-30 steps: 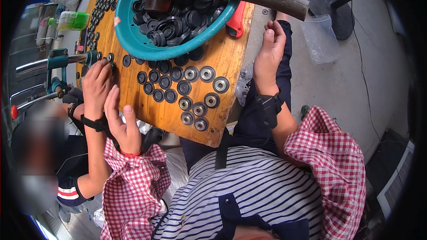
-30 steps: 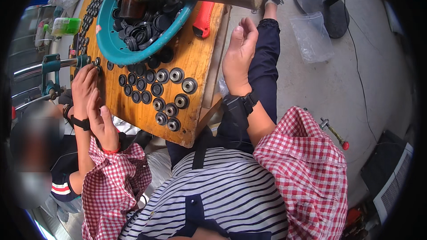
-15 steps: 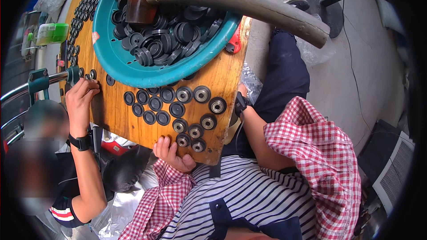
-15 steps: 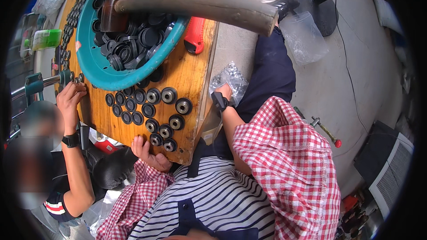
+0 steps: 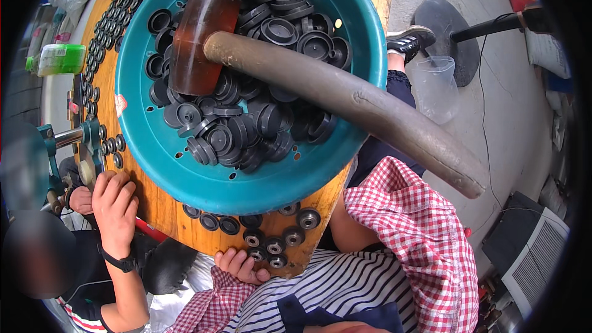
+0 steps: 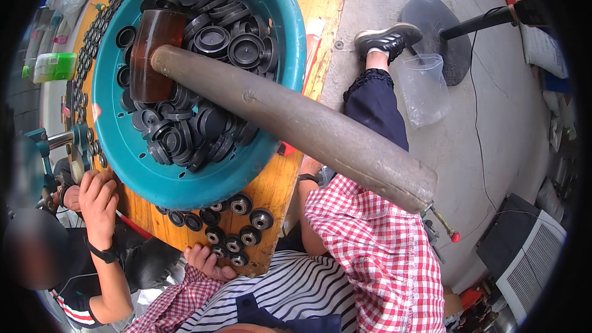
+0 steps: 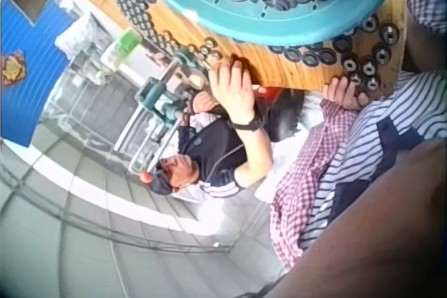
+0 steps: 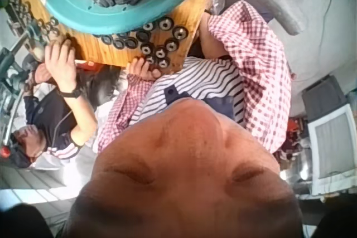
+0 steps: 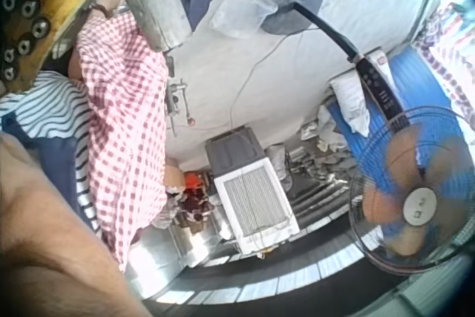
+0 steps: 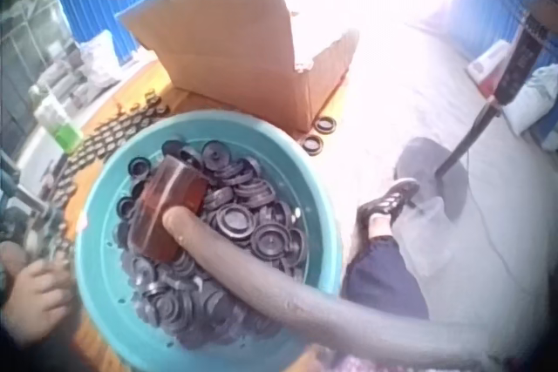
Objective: Assembling black circular plastic parts with metal inserts at a workshop table.
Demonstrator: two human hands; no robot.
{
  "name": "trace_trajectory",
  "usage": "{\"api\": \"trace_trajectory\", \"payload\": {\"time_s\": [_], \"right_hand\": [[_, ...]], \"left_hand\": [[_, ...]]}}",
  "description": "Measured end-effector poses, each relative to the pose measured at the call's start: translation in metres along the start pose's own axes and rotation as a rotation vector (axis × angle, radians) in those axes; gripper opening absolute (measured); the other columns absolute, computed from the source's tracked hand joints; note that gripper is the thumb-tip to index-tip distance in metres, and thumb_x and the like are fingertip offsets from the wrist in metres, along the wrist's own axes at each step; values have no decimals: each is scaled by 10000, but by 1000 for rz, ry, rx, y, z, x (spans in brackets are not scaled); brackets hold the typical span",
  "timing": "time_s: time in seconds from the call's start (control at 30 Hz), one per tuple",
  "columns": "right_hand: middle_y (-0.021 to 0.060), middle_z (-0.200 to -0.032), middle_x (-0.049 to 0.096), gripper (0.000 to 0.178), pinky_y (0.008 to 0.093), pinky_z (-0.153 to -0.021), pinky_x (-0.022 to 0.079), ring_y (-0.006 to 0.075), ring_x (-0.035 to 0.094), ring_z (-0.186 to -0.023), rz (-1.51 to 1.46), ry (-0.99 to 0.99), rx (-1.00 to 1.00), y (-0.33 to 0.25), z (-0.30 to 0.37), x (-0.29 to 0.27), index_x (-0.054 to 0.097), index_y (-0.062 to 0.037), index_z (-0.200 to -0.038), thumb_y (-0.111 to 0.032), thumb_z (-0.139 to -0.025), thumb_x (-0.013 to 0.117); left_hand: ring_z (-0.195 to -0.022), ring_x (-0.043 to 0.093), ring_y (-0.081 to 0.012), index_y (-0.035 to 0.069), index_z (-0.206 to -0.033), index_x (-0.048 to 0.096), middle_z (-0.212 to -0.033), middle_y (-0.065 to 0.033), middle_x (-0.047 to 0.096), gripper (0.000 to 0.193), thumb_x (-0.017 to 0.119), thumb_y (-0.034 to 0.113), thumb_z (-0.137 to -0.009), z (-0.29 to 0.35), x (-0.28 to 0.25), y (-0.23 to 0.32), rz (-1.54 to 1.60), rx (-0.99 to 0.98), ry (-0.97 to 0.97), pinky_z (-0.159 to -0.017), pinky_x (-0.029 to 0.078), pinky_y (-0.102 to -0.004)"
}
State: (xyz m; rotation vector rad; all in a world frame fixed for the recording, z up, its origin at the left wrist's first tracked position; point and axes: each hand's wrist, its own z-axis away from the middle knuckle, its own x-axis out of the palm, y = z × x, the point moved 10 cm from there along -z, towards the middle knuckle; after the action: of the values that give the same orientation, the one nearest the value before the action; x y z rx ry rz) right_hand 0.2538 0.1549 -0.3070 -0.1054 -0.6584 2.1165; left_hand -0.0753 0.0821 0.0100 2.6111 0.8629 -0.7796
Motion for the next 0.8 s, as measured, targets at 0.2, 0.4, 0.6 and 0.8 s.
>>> {"api": "trace_trajectory", "payload": {"time_s": [0.2,0.4,0.6,0.8], "right_hand": [[76,-861,559,195,255,-611,475,146,538,-671,120,-60,-68,-26,-10,17,535,10,-1049,-136,-921,536],[66,-850,556,192,246,-597,464,135,529,-656,212,-109,-104,-28,-10,20,537,2,-1049,-143,-923,540],[57,-839,553,189,238,-582,453,125,520,-642,293,-159,-84,1,-4,15,538,-6,-1049,-149,-926,544],[48,-829,549,186,230,-568,442,114,511,-628,403,-262,-77,18,-1,35,540,-14,-1048,-156,-929,548]], "left_hand": [[-1076,521,-271,111,-1053,545,-1054,-71,594,354,380,349,-849,6,0,4,25,-99,-167,-1036,305,-497],[-1036,512,-333,66,-1095,524,-1030,-124,569,426,444,378,-816,8,0,5,57,-47,-284,-966,333,-534],[-1043,524,-314,56,-1046,554,-1016,-120,602,363,411,329,-855,3,0,3,28,-136,-262,-995,314,-503],[-1051,526,-296,47,-998,579,-1013,-115,616,334,422,313,-870,-13,38,-16,47,-161,-290,-1010,284,-488]]}}
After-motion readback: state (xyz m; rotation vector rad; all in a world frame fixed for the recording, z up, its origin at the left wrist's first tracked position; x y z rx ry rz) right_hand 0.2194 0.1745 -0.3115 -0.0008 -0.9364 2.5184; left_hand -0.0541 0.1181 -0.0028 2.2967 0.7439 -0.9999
